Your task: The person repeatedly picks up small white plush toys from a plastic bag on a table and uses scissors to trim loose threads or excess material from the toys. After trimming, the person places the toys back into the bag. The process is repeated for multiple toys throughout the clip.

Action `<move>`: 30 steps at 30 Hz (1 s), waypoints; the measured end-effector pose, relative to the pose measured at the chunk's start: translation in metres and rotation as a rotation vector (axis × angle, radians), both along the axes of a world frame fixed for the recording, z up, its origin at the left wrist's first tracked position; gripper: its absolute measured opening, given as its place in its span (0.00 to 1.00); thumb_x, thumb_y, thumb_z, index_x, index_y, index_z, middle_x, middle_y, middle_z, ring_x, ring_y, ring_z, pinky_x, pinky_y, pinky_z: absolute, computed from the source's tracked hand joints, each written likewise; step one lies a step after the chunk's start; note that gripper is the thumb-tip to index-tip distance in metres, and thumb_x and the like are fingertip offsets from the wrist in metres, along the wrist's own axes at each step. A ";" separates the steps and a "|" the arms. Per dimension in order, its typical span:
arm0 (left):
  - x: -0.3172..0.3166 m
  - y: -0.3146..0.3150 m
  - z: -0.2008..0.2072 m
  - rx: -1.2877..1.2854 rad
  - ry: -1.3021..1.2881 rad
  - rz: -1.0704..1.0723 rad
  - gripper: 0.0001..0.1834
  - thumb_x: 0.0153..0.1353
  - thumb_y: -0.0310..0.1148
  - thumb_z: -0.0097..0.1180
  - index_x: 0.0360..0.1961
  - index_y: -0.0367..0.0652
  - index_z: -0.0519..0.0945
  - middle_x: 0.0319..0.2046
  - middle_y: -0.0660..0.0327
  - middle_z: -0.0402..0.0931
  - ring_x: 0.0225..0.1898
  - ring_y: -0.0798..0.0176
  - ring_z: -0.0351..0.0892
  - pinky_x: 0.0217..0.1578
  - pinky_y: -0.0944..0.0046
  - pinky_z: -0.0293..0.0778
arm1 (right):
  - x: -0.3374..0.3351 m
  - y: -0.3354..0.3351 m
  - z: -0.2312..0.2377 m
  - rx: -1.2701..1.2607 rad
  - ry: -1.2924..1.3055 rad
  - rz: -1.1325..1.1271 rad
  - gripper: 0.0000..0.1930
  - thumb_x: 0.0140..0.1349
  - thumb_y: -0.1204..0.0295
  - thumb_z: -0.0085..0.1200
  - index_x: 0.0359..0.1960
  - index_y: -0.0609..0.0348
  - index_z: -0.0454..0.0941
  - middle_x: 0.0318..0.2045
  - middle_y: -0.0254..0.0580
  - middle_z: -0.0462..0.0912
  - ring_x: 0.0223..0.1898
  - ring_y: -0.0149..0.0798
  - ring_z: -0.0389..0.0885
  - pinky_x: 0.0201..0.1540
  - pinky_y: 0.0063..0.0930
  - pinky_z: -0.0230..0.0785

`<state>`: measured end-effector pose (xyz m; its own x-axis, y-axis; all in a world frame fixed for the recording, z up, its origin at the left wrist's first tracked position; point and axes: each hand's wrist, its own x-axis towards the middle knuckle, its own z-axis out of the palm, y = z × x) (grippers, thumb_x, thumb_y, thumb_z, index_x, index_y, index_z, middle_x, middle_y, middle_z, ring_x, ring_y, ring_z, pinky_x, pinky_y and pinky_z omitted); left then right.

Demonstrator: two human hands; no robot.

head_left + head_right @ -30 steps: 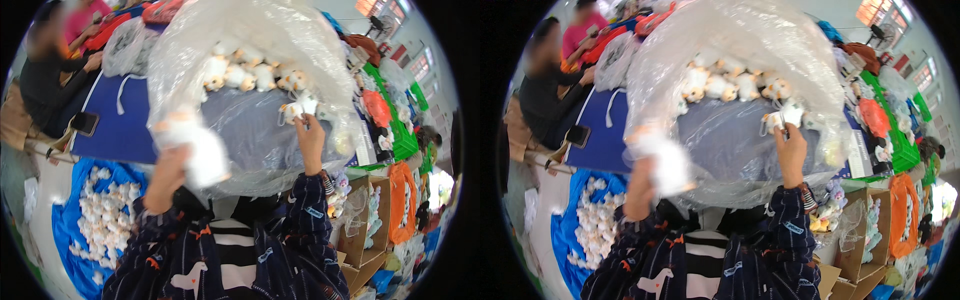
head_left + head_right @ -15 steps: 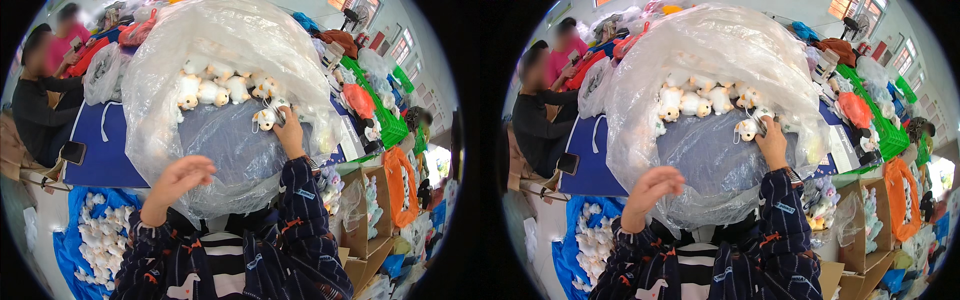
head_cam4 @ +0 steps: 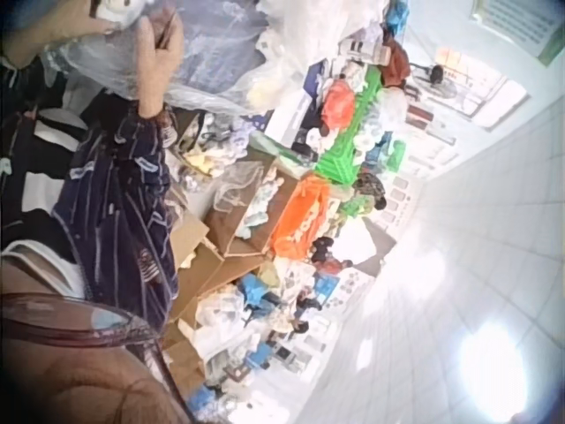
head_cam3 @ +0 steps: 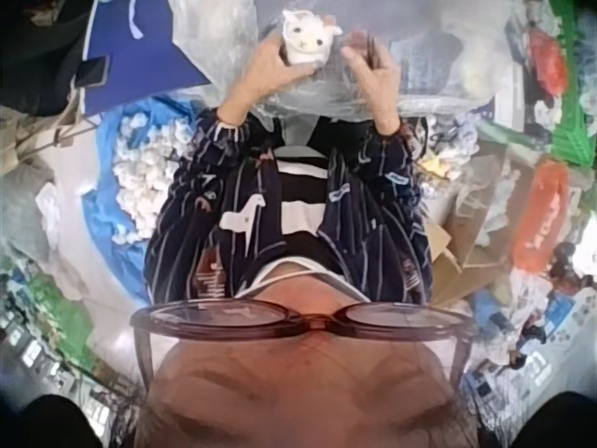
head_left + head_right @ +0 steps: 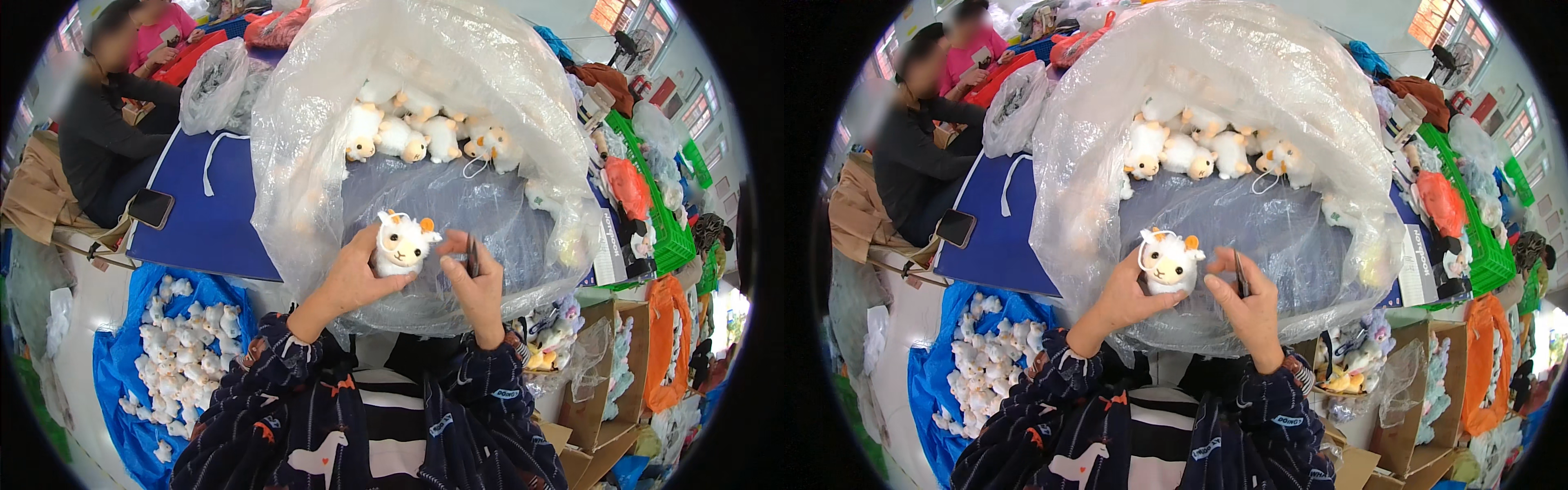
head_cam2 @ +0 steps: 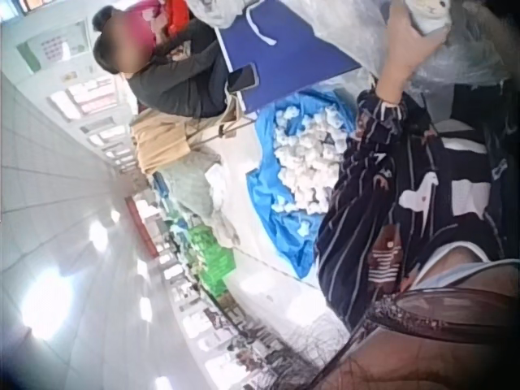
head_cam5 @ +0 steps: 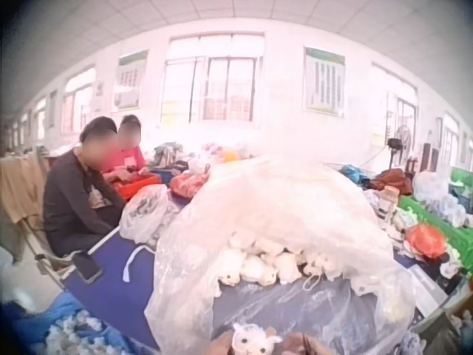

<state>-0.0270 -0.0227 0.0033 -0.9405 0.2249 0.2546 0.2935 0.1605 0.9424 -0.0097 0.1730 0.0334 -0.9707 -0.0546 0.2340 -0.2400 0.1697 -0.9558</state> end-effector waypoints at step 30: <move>0.000 0.003 -0.004 0.234 -0.079 -0.112 0.23 0.57 0.35 0.57 0.51 0.36 0.69 0.40 0.58 0.74 0.39 0.68 0.74 0.39 0.68 0.71 | -0.044 -0.020 0.020 0.057 0.032 0.344 0.15 0.54 0.73 0.58 0.42 0.67 0.75 0.38 0.41 0.77 0.38 0.33 0.75 0.40 0.23 0.68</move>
